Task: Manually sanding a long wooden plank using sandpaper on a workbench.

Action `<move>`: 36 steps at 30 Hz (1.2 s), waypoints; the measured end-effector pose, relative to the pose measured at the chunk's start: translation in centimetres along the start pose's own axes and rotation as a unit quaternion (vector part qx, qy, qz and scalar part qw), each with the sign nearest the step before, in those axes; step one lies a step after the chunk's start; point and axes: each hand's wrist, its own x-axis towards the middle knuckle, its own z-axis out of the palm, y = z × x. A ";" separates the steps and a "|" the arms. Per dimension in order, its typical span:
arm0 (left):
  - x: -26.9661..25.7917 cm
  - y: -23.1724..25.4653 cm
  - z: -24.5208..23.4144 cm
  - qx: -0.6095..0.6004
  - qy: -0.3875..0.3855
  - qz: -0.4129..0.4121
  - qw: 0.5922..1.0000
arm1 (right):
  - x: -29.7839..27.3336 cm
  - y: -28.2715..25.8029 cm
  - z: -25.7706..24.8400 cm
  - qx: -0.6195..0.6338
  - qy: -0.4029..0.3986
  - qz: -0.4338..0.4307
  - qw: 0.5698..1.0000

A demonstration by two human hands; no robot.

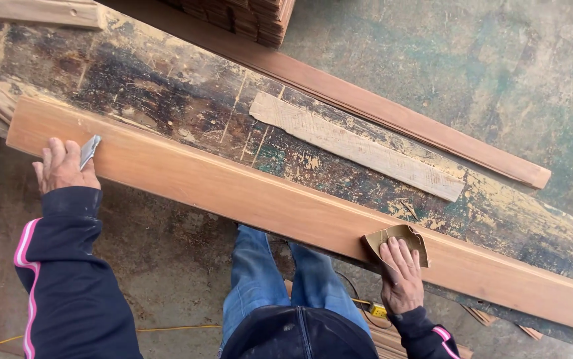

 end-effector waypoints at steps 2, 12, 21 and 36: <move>-1.3 -2.5 1.7 0.024 0.005 0.020 0.999 | 1.3 -2.9 1.3 0.016 0.025 0.018 0.999; -0.7 -3.6 1.5 0.098 0.013 0.092 0.991 | 9.3 -7.3 4.4 0.034 -0.050 -0.064 0.996; -1.5 -4.4 3.2 0.065 0.019 0.065 0.996 | -4.7 5.8 -4.8 0.037 0.198 0.345 0.917; -13.1 5.3 -5.6 -0.191 0.092 -0.316 0.925 | -16.0 19.5 -3.9 0.197 0.206 0.067 0.956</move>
